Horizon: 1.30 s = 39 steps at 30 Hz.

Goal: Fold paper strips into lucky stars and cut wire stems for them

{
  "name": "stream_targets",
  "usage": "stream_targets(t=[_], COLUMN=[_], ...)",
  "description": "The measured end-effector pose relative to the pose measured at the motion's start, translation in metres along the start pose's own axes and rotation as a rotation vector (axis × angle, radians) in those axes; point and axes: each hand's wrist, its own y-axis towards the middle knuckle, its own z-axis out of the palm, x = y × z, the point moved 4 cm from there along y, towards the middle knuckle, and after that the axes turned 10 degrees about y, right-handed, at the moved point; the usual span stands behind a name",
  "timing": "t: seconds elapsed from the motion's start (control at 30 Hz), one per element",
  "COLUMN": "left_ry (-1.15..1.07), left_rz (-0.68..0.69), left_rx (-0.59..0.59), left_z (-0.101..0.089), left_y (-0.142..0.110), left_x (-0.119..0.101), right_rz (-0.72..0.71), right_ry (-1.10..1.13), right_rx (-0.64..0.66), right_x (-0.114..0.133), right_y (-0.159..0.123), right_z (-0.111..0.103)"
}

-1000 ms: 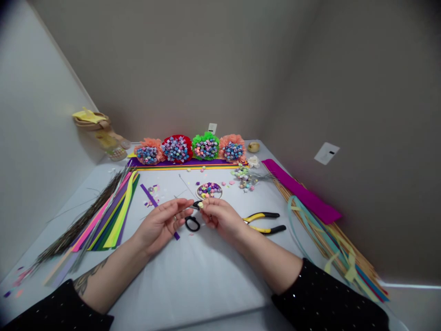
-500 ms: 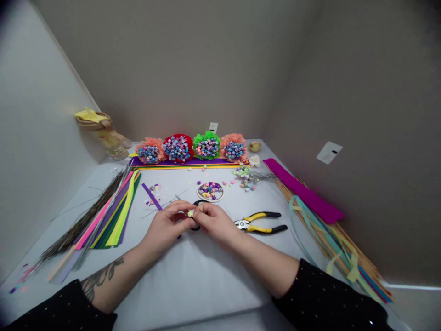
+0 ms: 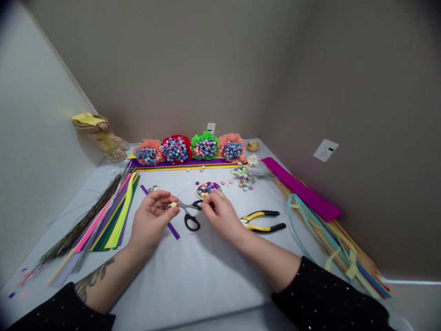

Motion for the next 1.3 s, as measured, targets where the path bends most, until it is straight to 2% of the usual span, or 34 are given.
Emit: stream_targets(t=[0.13,0.23,0.33,0.4,0.53,0.6,0.63,0.7,0.77,0.83,0.87,0.93,1.03,1.1,1.2,1.3], left_ry=[-0.006,-0.020,-0.068,-0.061,0.156,0.213,0.201,0.146,0.135,0.184,0.215,0.264,0.302,0.295,0.259,0.310], left_rz=[0.030,0.026,0.035,-0.004,-0.053,-0.038,-0.052,-0.114,-0.180,-0.217,-0.230,-0.246,-0.277,-0.305,-0.337,-0.284], left_rx=[-0.094,-0.098,-0.078,-0.035,0.151,0.216,0.230,0.242,0.293,0.402,0.463,0.563,0.633,0.643,0.628,0.605], left_z=[-0.010,-0.012,-0.010,-0.006,0.004,0.007,0.008,0.009,0.011,0.017,0.020,0.025,0.028,0.029,0.028,0.027], left_y=[0.006,0.009,0.009,0.008,0.002,-0.001,-0.002,-0.003,-0.006,-0.011,-0.014,-0.020,-0.025,-0.026,-0.024,-0.022], left_x=[-0.005,-0.001,0.004,0.007,0.007,0.003,0.002,0.001,0.002,0.005,0.007,0.010,0.014,0.016,0.017,0.015], right_rz=[-0.006,-0.005,0.119,0.251,0.494,0.541,0.510,0.334,0.120,0.035,0.064,0.208,0.401,0.422,0.400,0.398], right_ry=[-0.094,-0.102,0.023,0.190,0.486,0.510,0.474,0.349,0.260,0.291,0.352,0.527,0.756,0.820,0.875,0.913], right_rx=[-0.070,-0.087,-0.089,-0.028,0.250,0.356,0.367,0.296,0.161,0.076,0.069,0.100,0.165,0.148,0.048,-0.041], right_x=[-0.008,-0.009,-0.012,-0.015,-0.017,-0.015,-0.013,-0.006,0.004,0.009,0.008,0.001,-0.007,-0.009,-0.007,-0.005], right_y=[0.008,0.010,0.008,0.004,-0.011,-0.015,-0.015,-0.011,-0.007,-0.007,-0.008,-0.011,-0.016,-0.015,-0.011,-0.008], right_z=[-0.016,-0.020,-0.016,-0.006,0.025,0.032,0.032,0.024,0.012,0.006,0.006,0.012,0.024,0.025,0.018,0.011])
